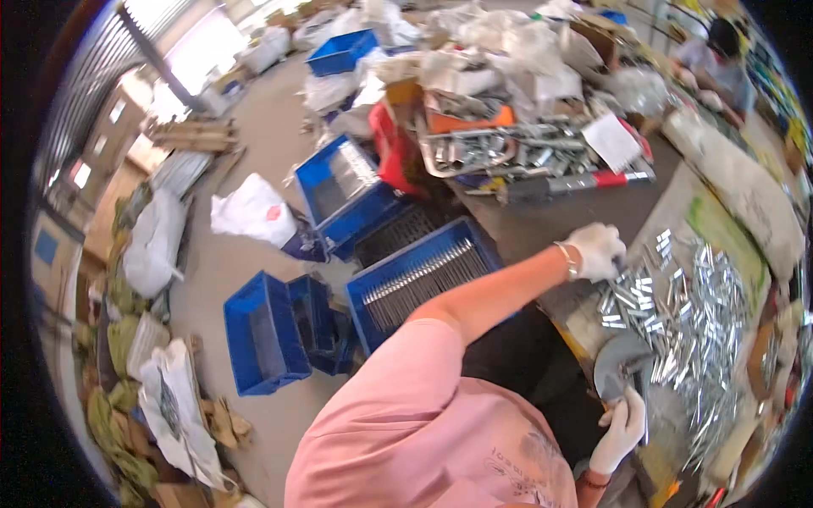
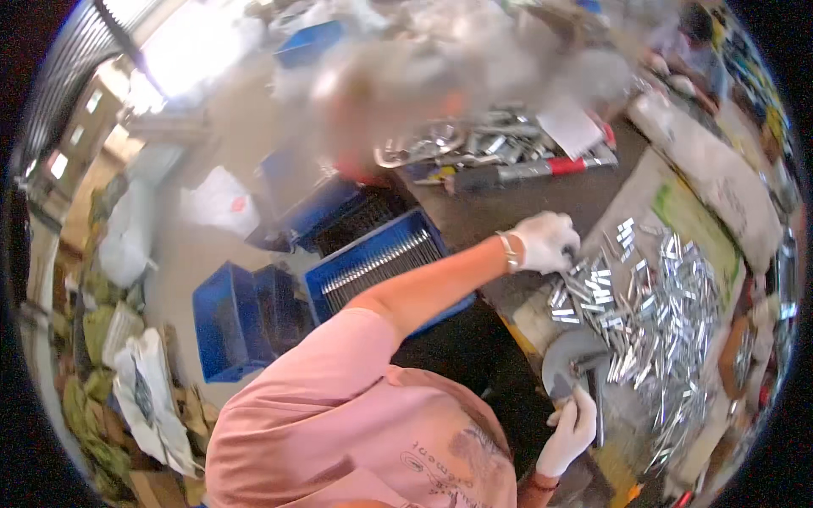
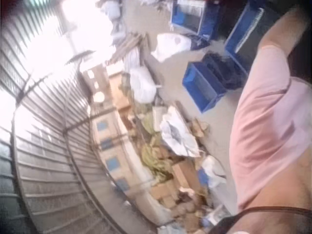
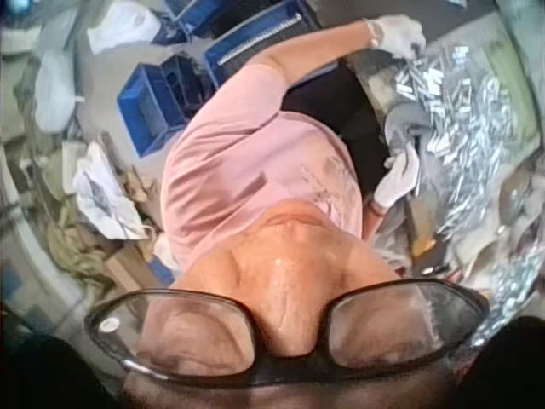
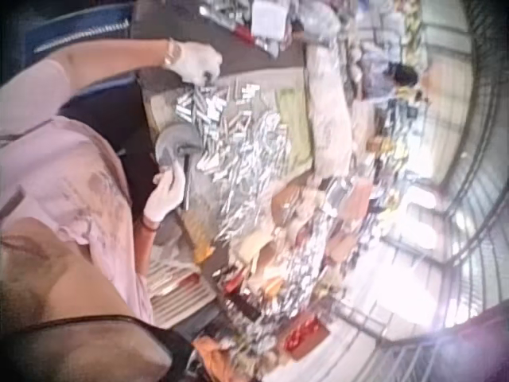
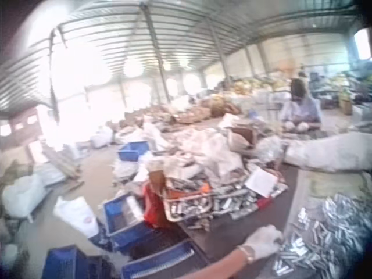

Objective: Hammering small metal pins into cylindrical bases at a manufacturing workbench.

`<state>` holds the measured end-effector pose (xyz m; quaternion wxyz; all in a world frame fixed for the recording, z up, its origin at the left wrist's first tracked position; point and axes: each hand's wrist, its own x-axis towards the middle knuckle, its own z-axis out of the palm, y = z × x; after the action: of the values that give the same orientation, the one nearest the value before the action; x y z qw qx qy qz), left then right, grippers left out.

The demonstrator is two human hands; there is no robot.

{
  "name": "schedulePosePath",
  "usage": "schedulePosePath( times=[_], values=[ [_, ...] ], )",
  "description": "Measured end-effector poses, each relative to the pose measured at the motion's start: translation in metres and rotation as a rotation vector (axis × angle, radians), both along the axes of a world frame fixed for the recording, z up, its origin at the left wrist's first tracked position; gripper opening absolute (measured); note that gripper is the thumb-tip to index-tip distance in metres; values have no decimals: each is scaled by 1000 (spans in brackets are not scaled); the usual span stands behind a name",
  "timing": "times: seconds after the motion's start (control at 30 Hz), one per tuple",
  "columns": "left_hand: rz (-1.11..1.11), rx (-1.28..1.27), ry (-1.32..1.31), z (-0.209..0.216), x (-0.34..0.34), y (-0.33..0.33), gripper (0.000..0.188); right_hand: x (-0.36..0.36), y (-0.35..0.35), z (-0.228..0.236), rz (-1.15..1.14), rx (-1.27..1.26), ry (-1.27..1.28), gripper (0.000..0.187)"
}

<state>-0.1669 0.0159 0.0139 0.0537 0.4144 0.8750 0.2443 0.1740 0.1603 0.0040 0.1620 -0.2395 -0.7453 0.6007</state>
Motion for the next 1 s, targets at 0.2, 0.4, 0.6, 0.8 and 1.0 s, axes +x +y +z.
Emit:
schedulePosePath(
  times=[0.2, 0.4, 0.6, 0.8, 1.0],
  values=[
    [196, -1, -119, -8, 15, -11, 21, -4, 1, 1, 13, 26, -41, 28],
    [281, 73, -172, 10, 57, -38, 18, -10, 4, -6, 8, 34, -11, 31],
    [349, 154, -138, -2, 68, -53, 19, -11, 6, -11, 18, 28, 9, 30],
    [362, 75, -175, 2, 69, -49, 26, -2, -4, 30, 98, 89, -5, 29],
    [240, -61, -232, 42, 78, -53, 28, 3, -1, 9, 19, -104, -57, 27]
  ],
)
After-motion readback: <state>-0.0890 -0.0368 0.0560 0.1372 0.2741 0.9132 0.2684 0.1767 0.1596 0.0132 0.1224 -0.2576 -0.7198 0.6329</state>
